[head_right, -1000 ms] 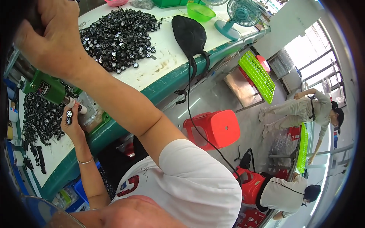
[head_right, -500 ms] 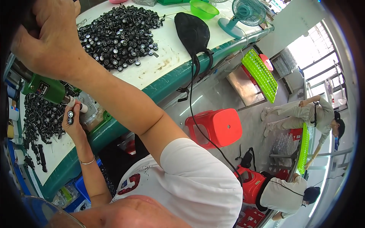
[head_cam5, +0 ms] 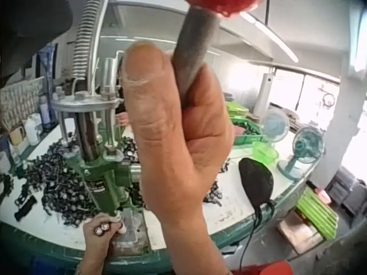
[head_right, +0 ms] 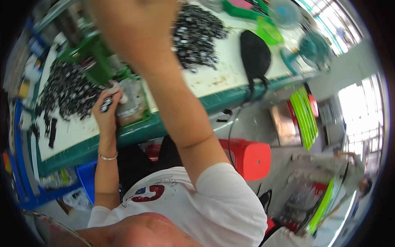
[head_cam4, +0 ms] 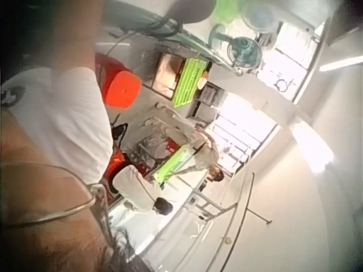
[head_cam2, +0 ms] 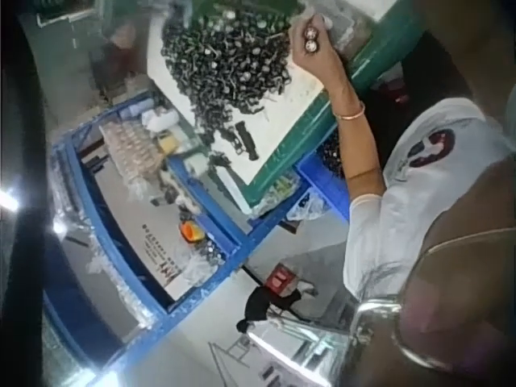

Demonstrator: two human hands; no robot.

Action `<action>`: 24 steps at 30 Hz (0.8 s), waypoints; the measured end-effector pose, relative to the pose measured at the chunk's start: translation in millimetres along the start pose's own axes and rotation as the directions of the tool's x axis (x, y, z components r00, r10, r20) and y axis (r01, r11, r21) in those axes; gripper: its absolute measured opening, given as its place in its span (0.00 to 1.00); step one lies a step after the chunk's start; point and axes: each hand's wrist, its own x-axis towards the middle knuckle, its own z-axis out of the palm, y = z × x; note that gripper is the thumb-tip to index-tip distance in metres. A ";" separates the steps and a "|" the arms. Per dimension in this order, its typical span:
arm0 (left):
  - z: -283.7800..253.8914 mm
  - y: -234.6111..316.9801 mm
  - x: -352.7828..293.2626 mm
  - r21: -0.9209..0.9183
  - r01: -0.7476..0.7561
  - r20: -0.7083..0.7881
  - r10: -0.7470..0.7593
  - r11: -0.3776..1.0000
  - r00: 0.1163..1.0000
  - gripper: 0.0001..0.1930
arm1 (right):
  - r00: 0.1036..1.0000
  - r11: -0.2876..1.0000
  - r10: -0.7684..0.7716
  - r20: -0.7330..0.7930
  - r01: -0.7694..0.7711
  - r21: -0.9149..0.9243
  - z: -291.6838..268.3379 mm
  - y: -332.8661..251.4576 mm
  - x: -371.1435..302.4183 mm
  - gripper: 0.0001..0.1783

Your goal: The person assembles small plastic wheel-like components using a manual press machine.

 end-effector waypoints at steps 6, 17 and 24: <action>1.6 -4.5 -1.0 -0.078 -0.036 0.042 0.039 0.996 0.998 0.09 | 0.997 0.997 0.070 -0.033 -0.071 -0.040 2.1 9.0 5.6 0.16; -3.5 6.4 2.3 -0.165 -0.056 0.017 0.060 0.985 0.998 0.07 | 0.975 0.972 0.222 -0.017 -0.223 -0.073 13.7 24.2 19.3 0.12; -8.3 17.2 0.7 -0.249 0.054 -0.002 -0.057 0.967 0.998 0.07 | 0.839 0.840 0.508 -0.195 -0.533 -0.106 -0.1 83.0 49.0 0.10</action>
